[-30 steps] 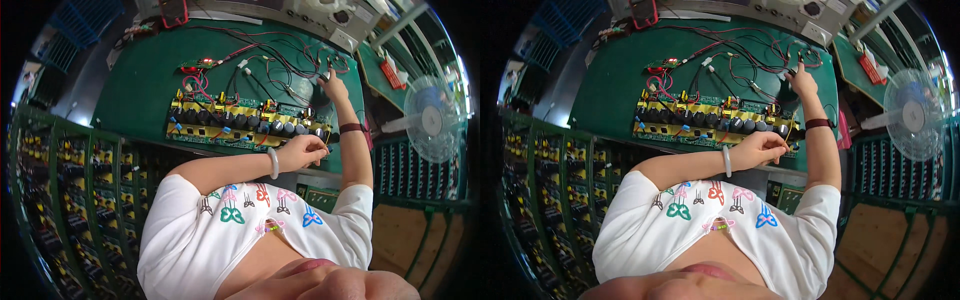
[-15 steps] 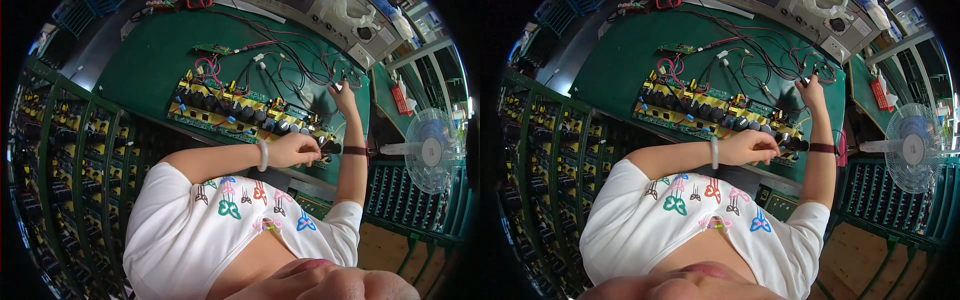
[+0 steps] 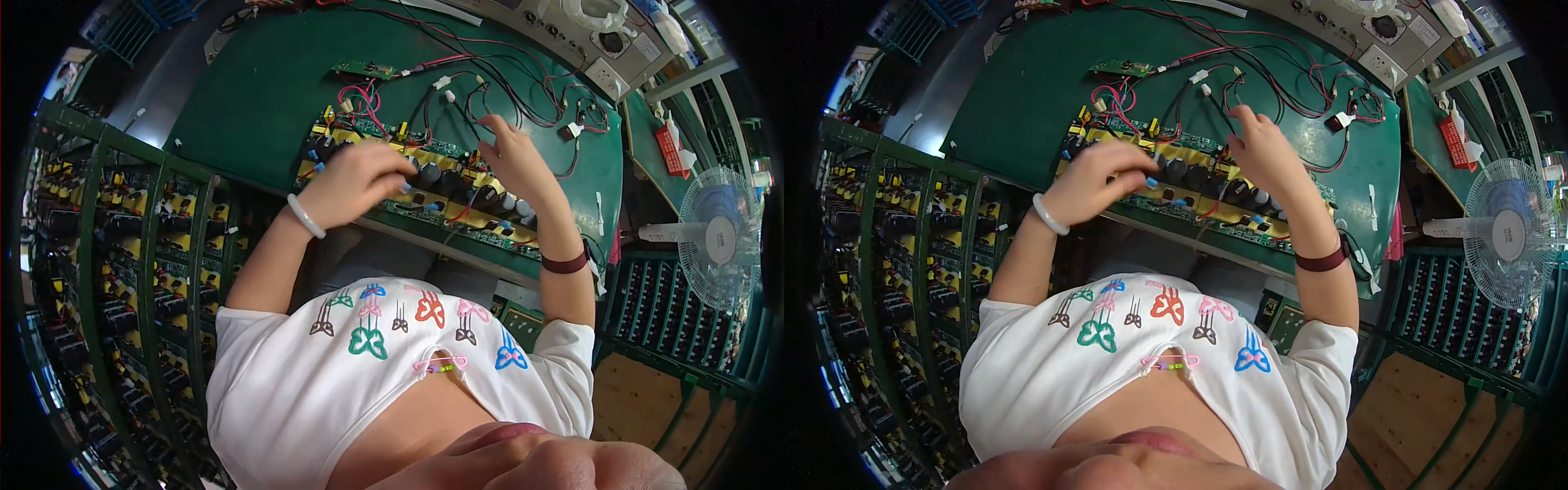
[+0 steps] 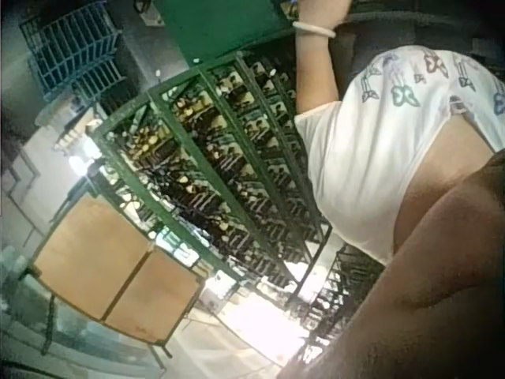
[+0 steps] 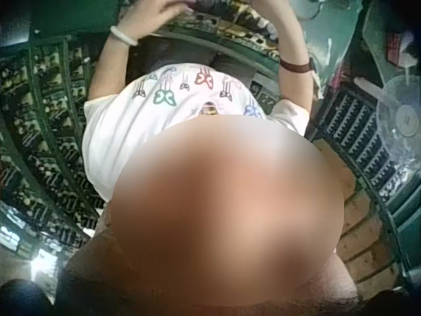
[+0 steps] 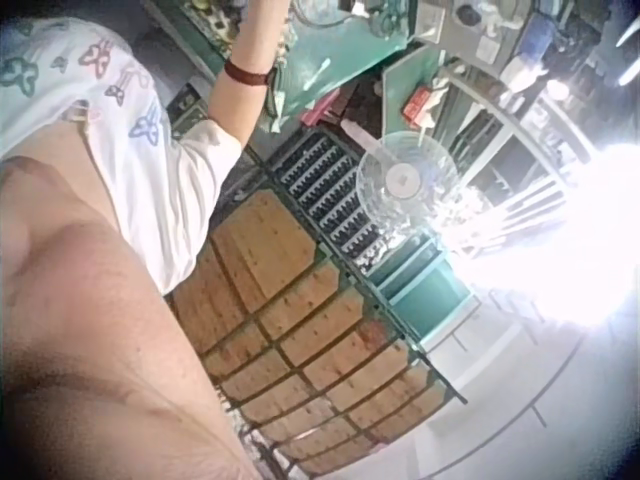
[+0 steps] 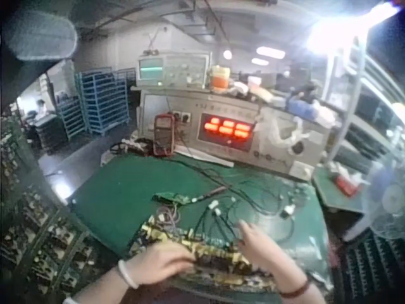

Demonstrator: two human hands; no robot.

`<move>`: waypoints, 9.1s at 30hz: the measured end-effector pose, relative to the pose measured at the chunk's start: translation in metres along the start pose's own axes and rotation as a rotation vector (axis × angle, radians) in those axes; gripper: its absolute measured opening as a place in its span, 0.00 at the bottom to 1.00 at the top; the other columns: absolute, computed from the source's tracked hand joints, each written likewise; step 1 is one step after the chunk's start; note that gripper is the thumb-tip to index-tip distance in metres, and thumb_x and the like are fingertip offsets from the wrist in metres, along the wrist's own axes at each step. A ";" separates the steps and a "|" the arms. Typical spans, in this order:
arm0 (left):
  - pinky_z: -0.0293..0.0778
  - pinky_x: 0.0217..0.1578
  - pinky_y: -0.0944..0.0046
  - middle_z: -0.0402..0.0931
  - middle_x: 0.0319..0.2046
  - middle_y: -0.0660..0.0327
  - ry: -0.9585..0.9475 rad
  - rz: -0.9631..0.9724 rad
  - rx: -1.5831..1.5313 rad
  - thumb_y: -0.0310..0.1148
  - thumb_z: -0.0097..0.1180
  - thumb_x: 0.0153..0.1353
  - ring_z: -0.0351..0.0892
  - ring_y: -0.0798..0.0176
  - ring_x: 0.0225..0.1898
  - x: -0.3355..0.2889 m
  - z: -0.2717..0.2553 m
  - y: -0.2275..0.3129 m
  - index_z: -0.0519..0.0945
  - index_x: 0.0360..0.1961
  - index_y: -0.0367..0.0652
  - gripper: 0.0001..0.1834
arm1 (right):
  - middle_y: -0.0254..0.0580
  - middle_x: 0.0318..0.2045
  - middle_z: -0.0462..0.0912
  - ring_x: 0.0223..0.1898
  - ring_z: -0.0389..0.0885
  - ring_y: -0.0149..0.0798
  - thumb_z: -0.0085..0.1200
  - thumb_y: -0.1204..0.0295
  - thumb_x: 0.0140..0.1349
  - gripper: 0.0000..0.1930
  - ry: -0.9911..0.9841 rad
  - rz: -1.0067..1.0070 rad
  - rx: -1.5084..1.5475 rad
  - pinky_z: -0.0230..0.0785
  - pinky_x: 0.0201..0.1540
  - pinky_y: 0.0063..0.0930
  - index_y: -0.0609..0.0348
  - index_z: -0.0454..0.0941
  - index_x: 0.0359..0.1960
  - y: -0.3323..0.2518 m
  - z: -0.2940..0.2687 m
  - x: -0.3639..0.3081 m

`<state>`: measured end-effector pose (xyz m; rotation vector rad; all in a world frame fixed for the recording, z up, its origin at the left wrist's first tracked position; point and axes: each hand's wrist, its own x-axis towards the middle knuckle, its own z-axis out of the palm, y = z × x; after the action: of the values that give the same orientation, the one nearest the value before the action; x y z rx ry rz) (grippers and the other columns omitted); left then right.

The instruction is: The person connects various colored wires to a green circuit board using their hands. They plug in connectors, adjust the board's position, and eventually place the assembled unit into a green storage rack.

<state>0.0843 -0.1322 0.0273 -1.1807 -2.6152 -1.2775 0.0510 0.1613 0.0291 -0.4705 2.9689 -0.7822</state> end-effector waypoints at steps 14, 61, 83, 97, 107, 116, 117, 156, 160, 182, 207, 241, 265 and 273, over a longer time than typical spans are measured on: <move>0.68 0.56 0.57 0.77 0.30 0.67 -0.074 0.155 0.892 0.33 0.59 0.58 0.76 0.63 0.43 0.048 0.005 -0.069 0.87 0.41 0.54 0.11 | 0.45 0.35 0.78 0.29 0.81 0.49 0.58 0.70 0.63 0.15 0.315 0.064 -0.078 0.73 0.31 0.42 0.52 0.74 0.51 -0.020 0.040 -0.030; 0.73 0.49 0.59 0.74 0.33 0.68 0.032 -0.008 0.802 0.33 0.64 0.54 0.73 0.62 0.44 -0.018 -0.086 -0.120 0.85 0.27 0.46 0.04 | 0.43 0.36 0.80 0.32 0.81 0.50 0.56 0.72 0.63 0.11 0.441 -0.017 -0.230 0.73 0.33 0.41 0.52 0.78 0.47 -0.021 0.055 -0.029; 0.74 0.47 0.58 0.78 0.33 0.65 0.066 0.021 0.754 0.34 0.62 0.58 0.74 0.59 0.44 -0.007 -0.082 -0.106 0.85 0.30 0.44 0.06 | 0.44 0.34 0.78 0.33 0.81 0.45 0.58 0.73 0.62 0.11 0.390 0.006 -0.146 0.72 0.36 0.38 0.55 0.79 0.46 -0.037 0.040 -0.025; 0.69 0.54 0.53 0.77 0.32 0.60 -0.190 0.278 0.351 0.34 0.60 0.54 0.75 0.53 0.42 0.033 -0.017 -0.068 0.80 0.32 0.42 0.07 | 0.55 0.35 0.80 0.39 0.80 0.54 0.56 0.64 0.64 0.12 0.147 0.057 0.029 0.72 0.46 0.42 0.57 0.86 0.38 -0.029 0.030 0.058; 0.74 0.42 0.66 0.72 0.31 0.63 0.096 -0.135 -0.440 0.32 0.46 0.75 0.75 0.69 0.35 0.044 -0.031 -0.104 0.71 0.43 0.36 0.09 | 0.58 0.35 0.82 0.42 0.81 0.56 0.70 0.61 0.51 0.14 -0.007 0.072 0.137 0.75 0.49 0.42 0.59 0.87 0.32 -0.032 0.049 0.070; 0.75 0.39 0.69 0.80 0.38 0.56 0.110 -0.256 -0.522 0.32 0.54 0.72 0.83 0.66 0.41 0.095 -0.008 -0.104 0.62 0.30 0.43 0.15 | 0.50 0.32 0.83 0.40 0.81 0.48 0.72 0.68 0.48 0.13 0.031 -0.026 0.211 0.73 0.49 0.39 0.57 0.87 0.36 -0.035 0.047 0.056; 0.74 0.36 0.70 0.79 0.35 0.57 0.114 -0.205 -0.558 0.30 0.56 0.70 0.82 0.67 0.41 0.101 -0.005 -0.104 0.58 0.29 0.45 0.19 | 0.49 0.32 0.83 0.39 0.81 0.48 0.71 0.66 0.50 0.13 0.038 -0.046 0.194 0.73 0.49 0.38 0.57 0.87 0.36 -0.033 0.047 0.055; 0.73 0.42 0.63 0.74 0.52 0.55 0.195 -0.028 0.006 0.27 0.61 0.63 0.78 0.63 0.38 0.097 0.011 -0.086 0.72 0.56 0.40 0.21 | 0.18 0.27 0.71 0.24 0.60 0.16 0.60 0.61 0.67 0.10 0.253 0.220 1.441 0.52 0.23 0.14 0.51 0.83 0.41 -0.004 -0.006 0.062; 0.72 0.40 0.68 0.67 0.52 0.57 0.137 -0.097 0.030 0.29 0.68 0.58 0.70 0.66 0.31 0.094 0.009 -0.083 0.60 0.65 0.37 0.38 | 0.19 0.30 0.75 0.24 0.60 0.16 0.60 0.62 0.66 0.08 0.194 0.266 1.509 0.51 0.23 0.14 0.50 0.81 0.41 -0.022 0.002 0.050; 0.71 0.38 0.58 0.76 0.33 0.51 0.053 -0.072 -0.120 0.35 0.52 0.72 0.77 0.55 0.34 0.070 -0.013 -0.073 0.69 0.51 0.39 0.13 | 0.20 0.29 0.73 0.22 0.59 0.16 0.63 0.68 0.65 0.10 0.018 0.223 1.713 0.50 0.22 0.15 0.53 0.79 0.45 -0.049 0.033 0.046; 0.77 0.49 0.51 0.80 0.38 0.48 0.313 0.174 0.121 0.31 0.58 0.66 0.80 0.39 0.39 0.065 -0.014 -0.065 0.78 0.46 0.37 0.11 | 0.22 0.27 0.72 0.24 0.60 0.20 0.64 0.68 0.64 0.05 0.059 0.255 1.764 0.52 0.24 0.18 0.52 0.80 0.36 -0.054 0.043 0.053; 0.75 0.37 0.52 0.80 0.34 0.52 0.218 0.171 0.208 0.31 0.57 0.65 0.80 0.45 0.36 0.071 -0.010 -0.065 0.80 0.42 0.36 0.09 | 0.28 0.29 0.77 0.22 0.60 0.20 0.62 0.75 0.65 0.05 0.087 0.278 1.707 0.52 0.21 0.17 0.59 0.80 0.40 -0.049 0.050 0.049; 0.72 0.55 0.51 0.68 0.51 0.58 -0.071 0.132 0.587 0.30 0.64 0.58 0.69 0.48 0.55 0.072 0.002 -0.078 0.86 0.40 0.54 0.09 | 0.58 0.60 0.58 0.43 0.65 0.33 0.28 0.82 0.75 0.27 0.187 -0.090 2.236 0.70 0.41 0.25 0.69 0.42 0.74 0.030 -0.149 -0.121; 0.71 0.54 0.49 0.70 0.54 0.58 -0.182 0.044 0.527 0.31 0.64 0.58 0.70 0.48 0.56 0.090 -0.003 -0.087 0.82 0.33 0.49 0.03 | 0.57 0.56 0.60 0.38 0.66 0.31 0.30 0.81 0.76 0.23 0.168 -0.134 2.107 0.78 0.46 0.25 0.74 0.48 0.70 -0.005 -0.130 -0.152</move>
<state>-0.0357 -0.1110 -0.0020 -1.2806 -2.7645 -0.4331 0.1827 0.2644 0.1383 -0.2847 0.7338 -2.9173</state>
